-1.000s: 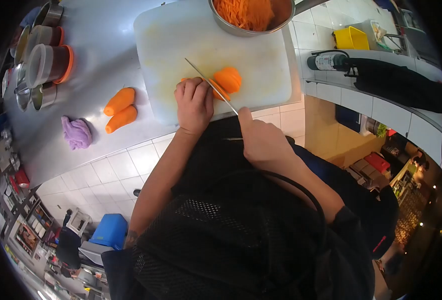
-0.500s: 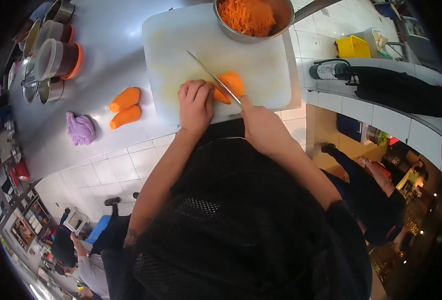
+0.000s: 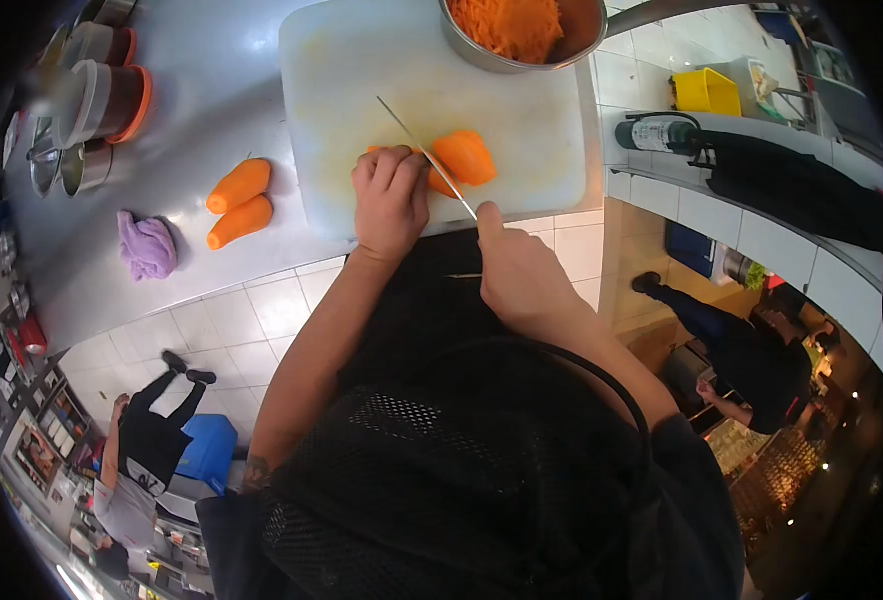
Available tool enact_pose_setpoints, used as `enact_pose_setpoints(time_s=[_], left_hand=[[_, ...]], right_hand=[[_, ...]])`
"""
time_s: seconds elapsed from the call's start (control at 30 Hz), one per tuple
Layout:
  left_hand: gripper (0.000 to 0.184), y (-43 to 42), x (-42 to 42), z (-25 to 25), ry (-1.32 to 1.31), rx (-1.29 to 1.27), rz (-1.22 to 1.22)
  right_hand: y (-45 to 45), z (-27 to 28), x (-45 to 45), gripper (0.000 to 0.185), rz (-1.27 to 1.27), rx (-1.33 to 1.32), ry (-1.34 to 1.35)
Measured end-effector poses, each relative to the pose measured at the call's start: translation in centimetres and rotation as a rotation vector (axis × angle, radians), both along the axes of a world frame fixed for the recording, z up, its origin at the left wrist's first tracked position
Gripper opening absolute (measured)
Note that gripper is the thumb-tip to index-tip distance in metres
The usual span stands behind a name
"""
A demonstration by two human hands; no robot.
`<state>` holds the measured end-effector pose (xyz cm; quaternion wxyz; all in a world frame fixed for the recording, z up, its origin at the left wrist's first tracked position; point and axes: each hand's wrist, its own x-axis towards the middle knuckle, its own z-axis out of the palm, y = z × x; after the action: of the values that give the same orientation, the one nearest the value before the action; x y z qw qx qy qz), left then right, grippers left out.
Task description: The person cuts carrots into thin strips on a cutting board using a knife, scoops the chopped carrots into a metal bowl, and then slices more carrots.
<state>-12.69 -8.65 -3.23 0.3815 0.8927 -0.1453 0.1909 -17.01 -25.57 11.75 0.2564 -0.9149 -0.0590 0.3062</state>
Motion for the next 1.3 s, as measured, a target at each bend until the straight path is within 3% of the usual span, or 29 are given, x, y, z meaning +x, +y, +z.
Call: enact_pose_setpoints(time_s=[0.2, 0.37, 0.5, 0.93, 1.0, 1.3], left_hand=[[0.022, 0.0, 0.2, 0.0, -0.027, 0.011, -0.004], [0.019, 0.5, 0.0, -0.2, -0.028, 0.003, -0.044], [0.016, 0.7, 0.1, 0.2, 0.007, -0.03, -0.063], [0.023, 0.9, 0.0, 0.2, -0.016, 0.007, -0.05], [0.024, 0.8, 0.1, 0.5, 0.002, -0.003, -0.05], [0.025, 0.8, 0.1, 0.1, -0.007, 0.006, -0.044]], right_hand=[[0.1, -6.9, 0.1, 0.029, -0.041, 0.021, -0.198], [-0.8, -9.3, 0.7, 0.027, -0.07, 0.117, -0.289], [-1.9, -8.0, 1.9, 0.029, -0.127, 0.157, -0.24], [-1.1, 3.2, -1.8, 0.03, 0.082, 0.006, -0.124], [-0.5, 3.5, -1.3, 0.029, 0.058, -0.067, 0.013], [1.4, -7.4, 0.5, 0.029, -0.005, -0.034, -0.235]])
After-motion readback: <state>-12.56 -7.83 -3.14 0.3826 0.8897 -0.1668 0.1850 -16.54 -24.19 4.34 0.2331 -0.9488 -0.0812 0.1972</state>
